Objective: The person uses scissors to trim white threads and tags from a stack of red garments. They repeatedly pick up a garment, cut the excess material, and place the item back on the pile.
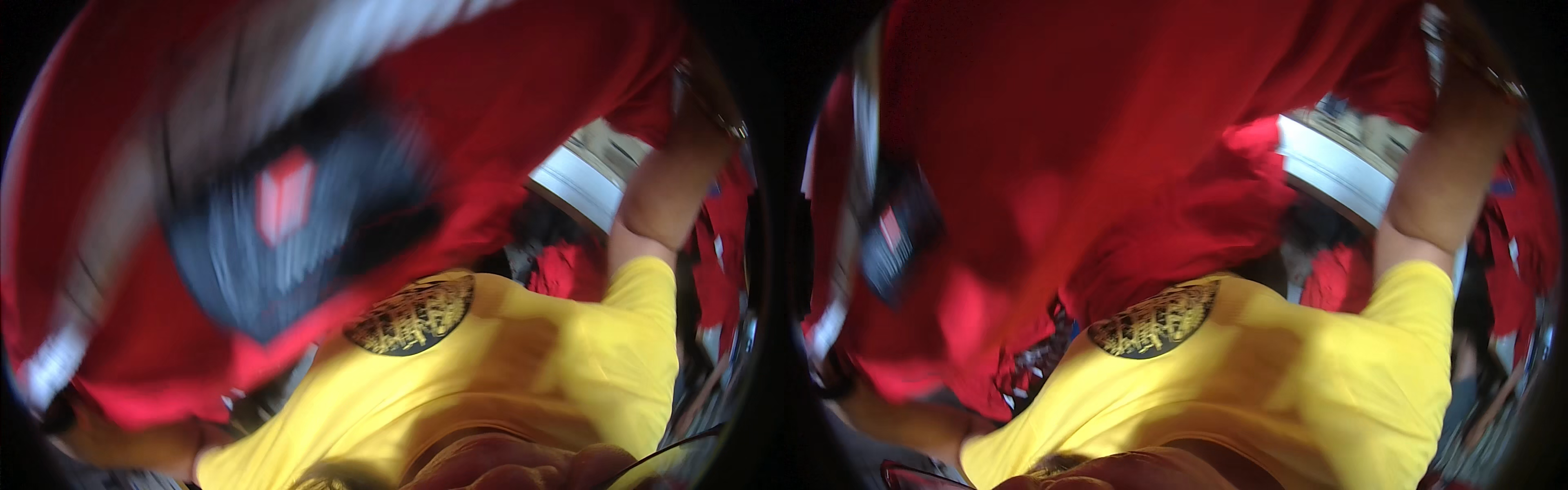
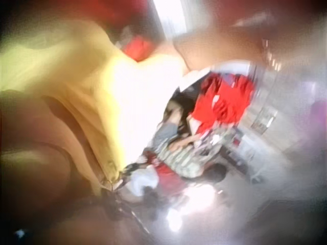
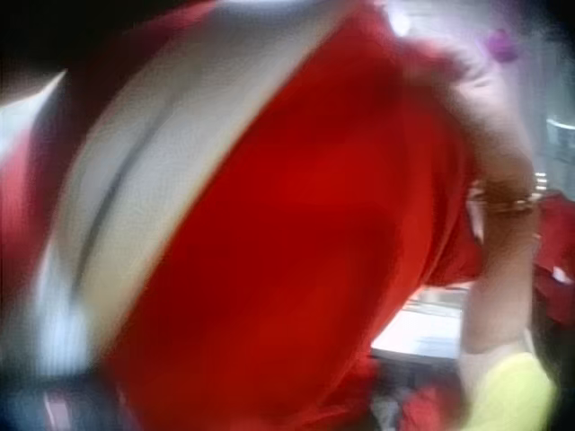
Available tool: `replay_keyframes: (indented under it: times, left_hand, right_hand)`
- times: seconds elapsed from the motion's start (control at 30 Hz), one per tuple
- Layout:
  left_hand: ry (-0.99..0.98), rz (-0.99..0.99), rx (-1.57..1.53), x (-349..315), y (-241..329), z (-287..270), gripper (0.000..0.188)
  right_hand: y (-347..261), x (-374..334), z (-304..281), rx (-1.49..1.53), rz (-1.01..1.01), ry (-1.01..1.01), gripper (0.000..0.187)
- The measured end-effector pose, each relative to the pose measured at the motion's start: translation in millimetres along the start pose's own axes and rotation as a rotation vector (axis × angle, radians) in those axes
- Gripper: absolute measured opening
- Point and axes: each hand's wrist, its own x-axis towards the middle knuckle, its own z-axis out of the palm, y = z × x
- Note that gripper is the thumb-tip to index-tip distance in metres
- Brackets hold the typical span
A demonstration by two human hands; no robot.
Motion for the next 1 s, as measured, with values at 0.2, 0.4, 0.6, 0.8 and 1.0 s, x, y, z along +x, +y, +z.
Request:
replay_keyframes:
  times: [0.2, 0.4, 0.6, 0.8, 1.0]
  left_hand:
    - [-0.365, -0.325, -0.270, -55, -4, 62, 0.020]
    - [-0.592, -0.248, -0.163, -172, -112, 166, 0.012]
    - [-0.739, -0.812, -0.611, -179, -97, 197, 0.011]
    - [-0.842, -0.871, -0.738, -225, -76, 218, 0.017]
    - [-1.032, -0.486, -0.136, -218, -53, 237, 0.028]
  right_hand:
    - [59, 4, 52, 0.108, -0.168, -0.170, 0.028]
    - [153, -78, 204, -0.746, 0.394, -0.315, 0.043]
    - [189, -152, 259, -0.678, 0.067, -0.214, 0.044]
    - [204, -124, 163, -0.563, 0.353, 0.504, 0.020]
    - [281, -126, 56, -0.983, 0.562, 0.525, 0.020]
